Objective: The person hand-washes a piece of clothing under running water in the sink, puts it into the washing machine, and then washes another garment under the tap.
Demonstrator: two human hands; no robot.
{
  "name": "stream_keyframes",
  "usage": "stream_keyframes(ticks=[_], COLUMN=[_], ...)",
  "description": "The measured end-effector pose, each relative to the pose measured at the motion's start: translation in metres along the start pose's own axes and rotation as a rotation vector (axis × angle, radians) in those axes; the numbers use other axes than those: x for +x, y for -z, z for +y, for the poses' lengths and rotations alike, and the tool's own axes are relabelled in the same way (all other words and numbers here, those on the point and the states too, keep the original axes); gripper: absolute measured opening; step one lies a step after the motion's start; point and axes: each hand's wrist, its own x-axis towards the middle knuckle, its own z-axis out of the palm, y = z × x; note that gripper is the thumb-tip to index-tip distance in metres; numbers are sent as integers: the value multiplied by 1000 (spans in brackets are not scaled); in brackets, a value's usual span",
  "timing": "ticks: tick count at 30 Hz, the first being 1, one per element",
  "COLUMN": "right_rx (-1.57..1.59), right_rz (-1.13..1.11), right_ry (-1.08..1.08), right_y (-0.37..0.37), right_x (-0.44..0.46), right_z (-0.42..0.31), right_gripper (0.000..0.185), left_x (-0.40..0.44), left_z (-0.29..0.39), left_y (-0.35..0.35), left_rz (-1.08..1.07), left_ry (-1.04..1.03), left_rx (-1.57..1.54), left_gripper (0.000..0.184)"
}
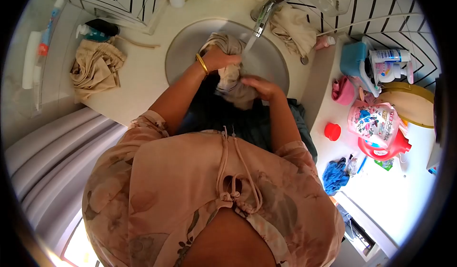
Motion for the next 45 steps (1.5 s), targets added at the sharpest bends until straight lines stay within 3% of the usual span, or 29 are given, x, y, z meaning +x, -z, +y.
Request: stream_keyframes(ticks=[2,3,5,6,7,9,13,15,18,20,26,28,31,34,37,41,43,44,45], right_rx=[174,264,231,213,457,745,1053,1097,1084,1125,1370,1419,1332,1153,1268,1312,1338,1363,1386], right_rz=[36,54,222,312,104,-125,1,40,-30,-91,-86,-128,-149,-191,-299,-316,-329,-225,-117], right_ry=[55,80,285,386,417,327,266,288,296,356,680,714,372,205,141,362,570,591,614], right_y=[16,20,21,22,20,3,-4,11,26,31,26,13,-15,-37,-44,-41,-26,-15,-1], right_x=[1,5,19,28,39,65,90,89,65,34,4,24,41,57,59,49,48,51,55], right_z=[0,1,-4,-6,-3,5,20,18,-6,-28,-27,-14,11,29,26,11,6,3,-1], right_gripper=[61,62,57,54,45,44,43,42,41,41,41,41,45,43,41,40,40,40,40], left_x=[-20,-15,-5,-19,-33,-33,-42,-57,-56,-37,-58,-65,-62,-67,-76,-77,-80,-83,-88], left_z=[39,24,-28,1,31,21,18,28,6,-62,-23,2,20,49,75,79,78,81,97], left_y=[3,0,-17,-18,-19,-24,-12,-2,17,32,41,39,45,50,57,64,73,76,81], left_rz=[-83,-138,-118,-249,-383,-472,-513,-516,-508,-401,-239,-302,-449,-585,-647,-763,-721,-701,-600], left_ry=[-241,-291,-148,-168,-171,-99,47,93,203,369,231,180,11,-56,-70,-69,-211,-281,-86], left_rx=[27,-45,-12,-135,-260,-354,-430,-443,-166,15,-111,-197,-164,-161,-93,144,195,220,407], left_gripper=[38,43,46,46,47,46,46,40,32,25,55,54,49,43,41,45,50,52,58])
